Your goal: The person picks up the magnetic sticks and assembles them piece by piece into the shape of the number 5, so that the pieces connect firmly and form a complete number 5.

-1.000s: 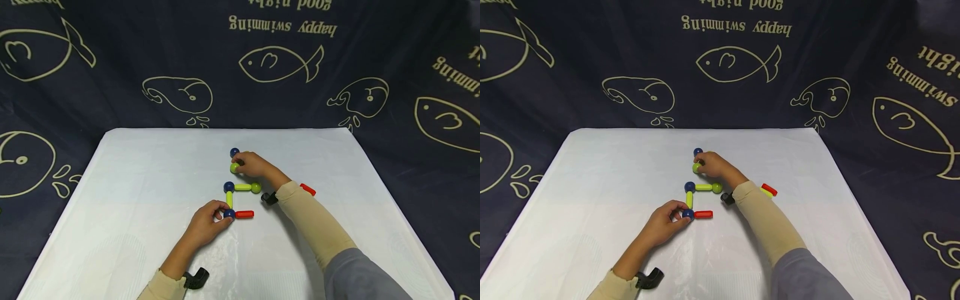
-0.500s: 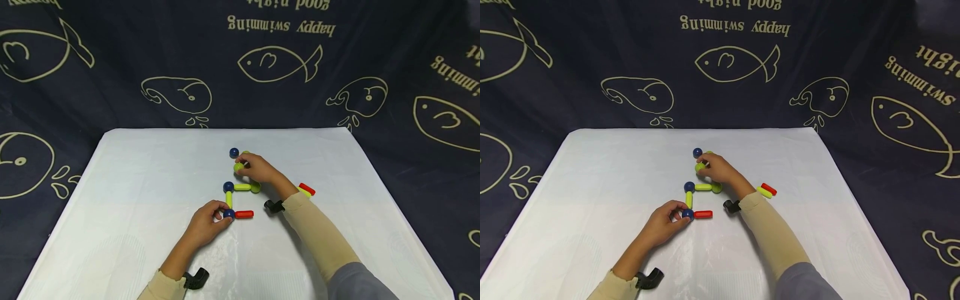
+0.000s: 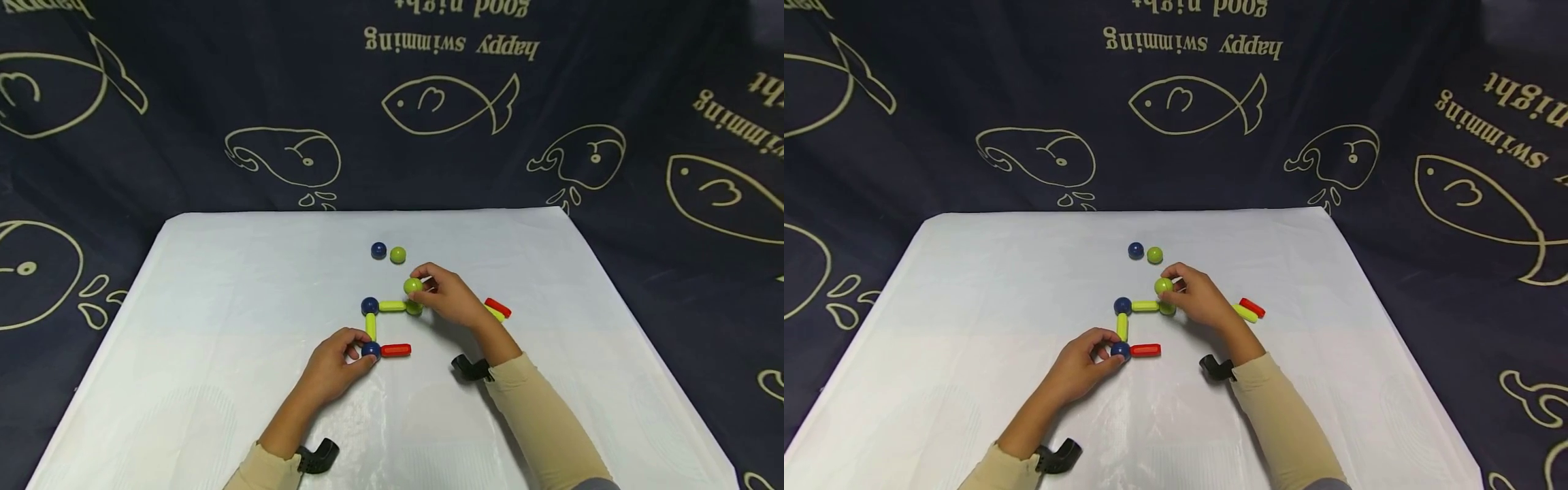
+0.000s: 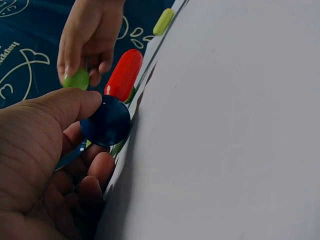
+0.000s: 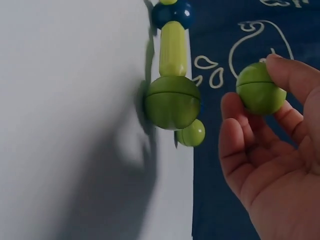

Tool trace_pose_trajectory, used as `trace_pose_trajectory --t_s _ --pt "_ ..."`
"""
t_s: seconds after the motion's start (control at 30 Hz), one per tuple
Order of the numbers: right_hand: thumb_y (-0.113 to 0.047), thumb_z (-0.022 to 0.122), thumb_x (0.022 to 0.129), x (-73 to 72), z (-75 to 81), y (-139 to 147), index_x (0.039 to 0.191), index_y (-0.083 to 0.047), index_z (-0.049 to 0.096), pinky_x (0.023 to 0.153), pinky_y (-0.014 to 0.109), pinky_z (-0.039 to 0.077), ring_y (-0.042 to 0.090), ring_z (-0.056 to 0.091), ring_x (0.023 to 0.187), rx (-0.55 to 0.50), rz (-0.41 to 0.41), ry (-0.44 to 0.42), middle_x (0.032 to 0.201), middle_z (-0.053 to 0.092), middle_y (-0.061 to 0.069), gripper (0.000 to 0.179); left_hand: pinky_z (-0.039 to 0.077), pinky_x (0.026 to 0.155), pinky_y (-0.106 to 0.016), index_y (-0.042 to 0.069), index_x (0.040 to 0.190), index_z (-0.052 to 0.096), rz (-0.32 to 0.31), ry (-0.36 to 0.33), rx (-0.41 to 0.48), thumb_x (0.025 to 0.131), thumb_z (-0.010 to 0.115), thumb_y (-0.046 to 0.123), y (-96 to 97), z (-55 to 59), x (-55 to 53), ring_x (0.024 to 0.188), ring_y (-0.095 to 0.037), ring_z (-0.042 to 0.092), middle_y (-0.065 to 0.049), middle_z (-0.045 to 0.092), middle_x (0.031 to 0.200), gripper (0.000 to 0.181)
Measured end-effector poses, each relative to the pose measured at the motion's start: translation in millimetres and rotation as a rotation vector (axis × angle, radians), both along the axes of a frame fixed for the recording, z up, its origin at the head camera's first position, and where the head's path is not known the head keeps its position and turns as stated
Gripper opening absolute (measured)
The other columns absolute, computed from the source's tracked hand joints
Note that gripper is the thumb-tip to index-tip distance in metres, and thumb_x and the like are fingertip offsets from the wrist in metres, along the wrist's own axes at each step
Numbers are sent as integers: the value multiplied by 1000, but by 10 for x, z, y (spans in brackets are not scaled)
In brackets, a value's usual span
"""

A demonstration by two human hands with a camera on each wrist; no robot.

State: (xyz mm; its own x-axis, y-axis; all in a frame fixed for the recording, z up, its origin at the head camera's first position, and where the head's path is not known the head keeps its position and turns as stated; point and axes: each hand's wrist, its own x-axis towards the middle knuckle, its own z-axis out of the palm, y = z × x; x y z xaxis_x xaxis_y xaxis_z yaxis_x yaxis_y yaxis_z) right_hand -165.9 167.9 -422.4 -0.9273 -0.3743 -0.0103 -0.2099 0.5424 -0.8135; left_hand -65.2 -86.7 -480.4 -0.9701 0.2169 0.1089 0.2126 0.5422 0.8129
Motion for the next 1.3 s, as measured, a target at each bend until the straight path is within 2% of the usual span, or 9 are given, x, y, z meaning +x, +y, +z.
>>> trace_pose_trajectory --t_s 0.17,0.3,0.53,0.7,0.9,1.03,1.3 --pt "-15 73 90 283 -73 159 120 -11 60 81 37 49 21 60 97 -7 9 -26 110 64 4 33 42 63 -27 17 105 67 -15 21 4 83 81 18 2 -8 -2 75 -13 56 8 59 87 26" --pt "-15 74 90 481 -164 221 121 -11 61 81 35 49 19 60 94 -11 34 -50 107 64 4 33 42 63 -27 18 105 67 -13 7 1 83 81 19 5 -10 -2 75 -13 56 9 59 87 26" --pt "-13 73 91 720 -350 212 118 -11 63 78 31 47 18 58 89 -25 31 -79 96 62 0 29 42 64 -27 18 104 67 -13 -13 3 82 82 17 0 -16 10 76 -13 56 9 59 87 26" --pt "-13 72 91 787 -418 201 116 -12 63 75 29 46 17 56 87 -13 49 -44 95 61 -3 27 42 64 -27 18 103 68 -13 -3 9 83 81 18 1 -35 19 75 -11 55 9 59 87 25" --pt "-14 72 91 790 -441 176 116 -16 64 73 28 45 15 53 83 6 62 -11 93 60 -6 26 42 64 -27 19 103 67 4 -2 4 82 82 18 -16 -15 32 74 -10 55 9 59 86 26" --pt "-13 72 90 778 -430 154 115 -16 64 73 28 45 15 54 82 3 55 -14 92 60 -5 26 42 64 -27 19 104 67 12 -13 11 82 82 17 -26 -2 26 75 -11 56 10 59 87 27" --pt "-12 73 89 784 -439 154 114 -15 65 72 28 46 16 54 81 8 47 -7 91 60 -5 26 43 65 -27 18 103 68 -1 15 -4 82 81 18 -16 -19 6 75 -11 56 10 60 88 25"
